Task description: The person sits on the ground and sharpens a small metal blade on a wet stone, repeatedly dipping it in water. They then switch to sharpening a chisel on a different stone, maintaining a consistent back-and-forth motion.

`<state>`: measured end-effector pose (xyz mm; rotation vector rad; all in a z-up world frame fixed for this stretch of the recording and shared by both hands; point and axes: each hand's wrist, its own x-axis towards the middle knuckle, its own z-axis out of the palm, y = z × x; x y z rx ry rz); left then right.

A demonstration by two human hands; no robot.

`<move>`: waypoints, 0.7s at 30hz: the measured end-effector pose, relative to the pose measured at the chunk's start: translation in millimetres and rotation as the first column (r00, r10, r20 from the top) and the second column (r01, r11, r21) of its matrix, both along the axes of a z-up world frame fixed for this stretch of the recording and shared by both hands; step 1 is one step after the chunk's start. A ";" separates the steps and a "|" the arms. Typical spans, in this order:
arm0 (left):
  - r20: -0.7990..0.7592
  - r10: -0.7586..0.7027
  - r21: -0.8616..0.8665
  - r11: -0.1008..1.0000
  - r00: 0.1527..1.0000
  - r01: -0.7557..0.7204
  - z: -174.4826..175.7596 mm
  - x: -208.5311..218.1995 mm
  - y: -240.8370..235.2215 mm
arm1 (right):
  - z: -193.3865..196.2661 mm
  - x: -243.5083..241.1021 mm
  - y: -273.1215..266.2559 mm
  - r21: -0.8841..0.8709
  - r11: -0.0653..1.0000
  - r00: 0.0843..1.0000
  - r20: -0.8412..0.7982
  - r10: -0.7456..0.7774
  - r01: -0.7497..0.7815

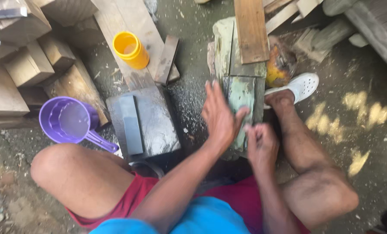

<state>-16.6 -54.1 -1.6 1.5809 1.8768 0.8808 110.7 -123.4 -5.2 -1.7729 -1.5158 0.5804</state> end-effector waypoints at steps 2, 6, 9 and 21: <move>0.038 -0.043 -0.170 0.984 0.998 0.049 5.1 -16.9 -59.9 | 7.6 -16.3 -54.8 -0.023 1.000 1.000 0.010 0.000 0.000; 0.054 -0.026 -0.182 0.983 0.998 0.035 1.6 -10.6 -15.7 | -7.7 -3.7 -19.2 0.127 0.991 0.983 0.183 0.009 -0.032; 0.068 0.116 -0.233 0.968 0.991 -0.097 6.8 11.7 67.3 | -16.6 14.1 61.7 0.033 0.999 0.999 -0.040 -0.015 0.017; -0.006 -0.011 0.034 0.999 1.000 0.011 -7.2 -6.5 8.6 | -16.8 8.8 12.5 0.006 1.000 0.993 0.116 0.020 -0.021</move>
